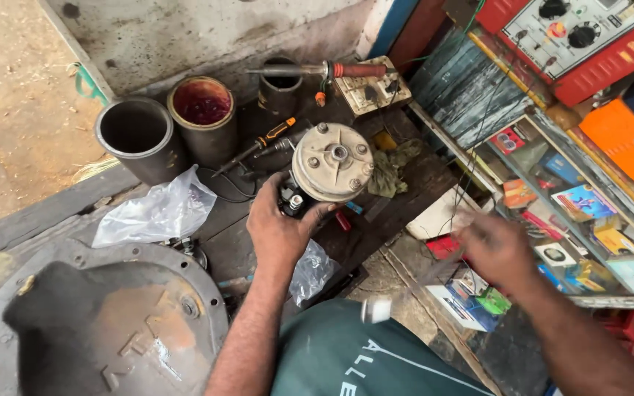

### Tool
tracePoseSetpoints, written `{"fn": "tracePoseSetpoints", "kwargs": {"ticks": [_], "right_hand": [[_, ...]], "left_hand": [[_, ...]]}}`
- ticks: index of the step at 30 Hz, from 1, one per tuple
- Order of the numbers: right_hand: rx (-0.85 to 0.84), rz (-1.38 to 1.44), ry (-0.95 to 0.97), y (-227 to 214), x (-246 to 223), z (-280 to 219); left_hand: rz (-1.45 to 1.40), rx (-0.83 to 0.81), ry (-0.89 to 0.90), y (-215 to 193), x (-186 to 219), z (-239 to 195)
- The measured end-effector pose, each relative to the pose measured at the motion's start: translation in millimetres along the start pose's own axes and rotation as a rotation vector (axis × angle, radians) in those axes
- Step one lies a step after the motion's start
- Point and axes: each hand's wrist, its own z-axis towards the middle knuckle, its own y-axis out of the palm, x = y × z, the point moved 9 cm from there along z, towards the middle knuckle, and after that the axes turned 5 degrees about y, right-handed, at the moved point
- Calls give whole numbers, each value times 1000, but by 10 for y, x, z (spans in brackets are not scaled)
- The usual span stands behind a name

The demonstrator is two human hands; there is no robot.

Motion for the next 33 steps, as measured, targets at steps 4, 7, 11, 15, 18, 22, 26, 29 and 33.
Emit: {"fn": "tracePoseSetpoints", "kwargs": {"ticks": [4,7,11,15,18,22,26,29,33], "right_hand": [[134,136,391,-259,956,435],[166,-68,335,-430,980,1036],[28,-172,233,-292,783,1786],[-164,-274,351,-75,908,2124],[-204,-328,175,-30,884,2335],[-222,-388,48,109,819,2666],[-206,-407,-124,349,634,3044],[-169,-371,-210,527,457,3324],[-131,-446,-187,713,357,3534]], "left_hand": [[-10,103,111,-364,459,124],[117,52,374,-382,854,286],[149,-344,559,97,1052,597],[191,-472,600,342,1001,591],[224,-468,586,351,1006,602],[239,-445,583,375,1025,596],[290,-518,523,418,1005,585],[317,-479,560,457,989,557],[318,-393,618,493,978,543]]}}
